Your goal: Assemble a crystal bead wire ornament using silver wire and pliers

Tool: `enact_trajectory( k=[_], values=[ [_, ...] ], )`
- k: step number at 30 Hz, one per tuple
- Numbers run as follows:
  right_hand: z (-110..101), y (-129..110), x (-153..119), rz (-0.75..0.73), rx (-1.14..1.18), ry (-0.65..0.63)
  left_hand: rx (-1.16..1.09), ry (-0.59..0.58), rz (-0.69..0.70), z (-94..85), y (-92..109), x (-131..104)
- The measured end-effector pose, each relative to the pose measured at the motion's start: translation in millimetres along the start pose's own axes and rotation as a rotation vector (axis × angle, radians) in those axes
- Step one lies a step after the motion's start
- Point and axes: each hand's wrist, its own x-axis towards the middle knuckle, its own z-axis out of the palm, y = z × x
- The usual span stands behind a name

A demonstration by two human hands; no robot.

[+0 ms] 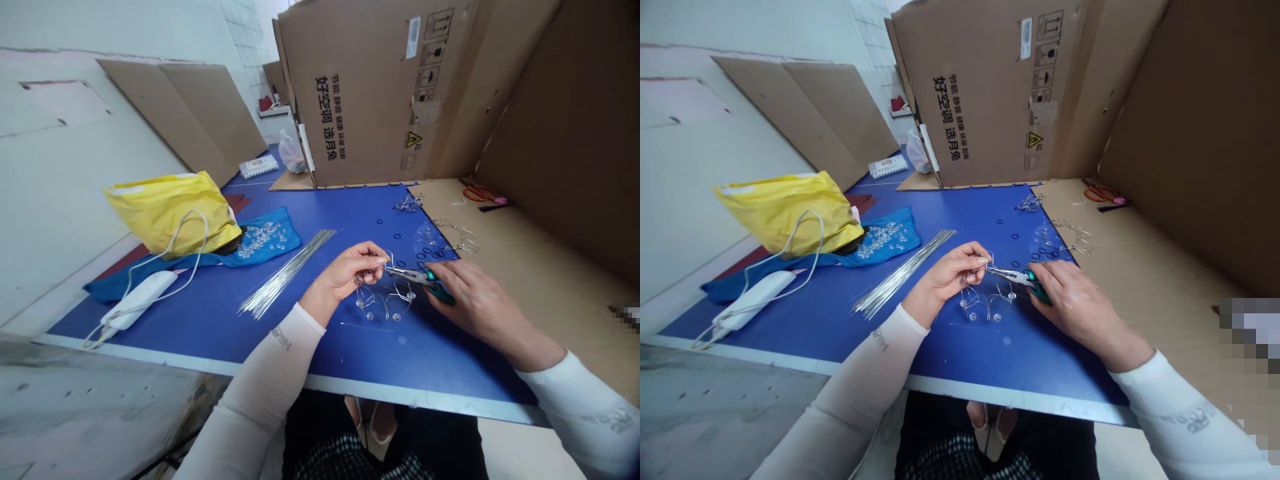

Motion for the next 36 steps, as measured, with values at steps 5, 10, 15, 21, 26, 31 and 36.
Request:
enact_trajectory(
  k=[5, 10, 15, 21, 26, 31, 36],
  values=[
    [-1.0, -2.1, 1.2, -0.004, 0.013, 0.010, 0.034, 0.022, 0.056, -0.7, -0.9, 0.6],
    [0.0, -2.2, 1.5, 0.007, 0.041, 0.005, 0.071, 0.049, 0.081, 3.5, 2.6, -1.3],
    [0.0, -2.0, 1.3, 0.012, 0.060, -0.001, 0.097, 0.068, 0.096, 4.8, 2.9, -1.6],
    [-4.0, -1.5, 3.3, 0.015, 0.120, -0.073, 0.194, 0.048, 0.132, 0.9, 1.2, 0.5],
    [-4.9, -0.4, 2.7, 0.014, 0.180, -0.145, 0.320, 0.036, 0.159, -3.1, 1.8, 1.5],
    [-4.2, 1.8, 2.1, 0.008, 0.225, -0.192, 0.425, 0.029, 0.155, -6.4, 1.1, 2.3],
    [-5.1, 3.3, 3.7, 0.028, 0.320, -0.226, 0.464, 0.029, 0.184, -8.5, 0.3, 2.5]
  ],
)
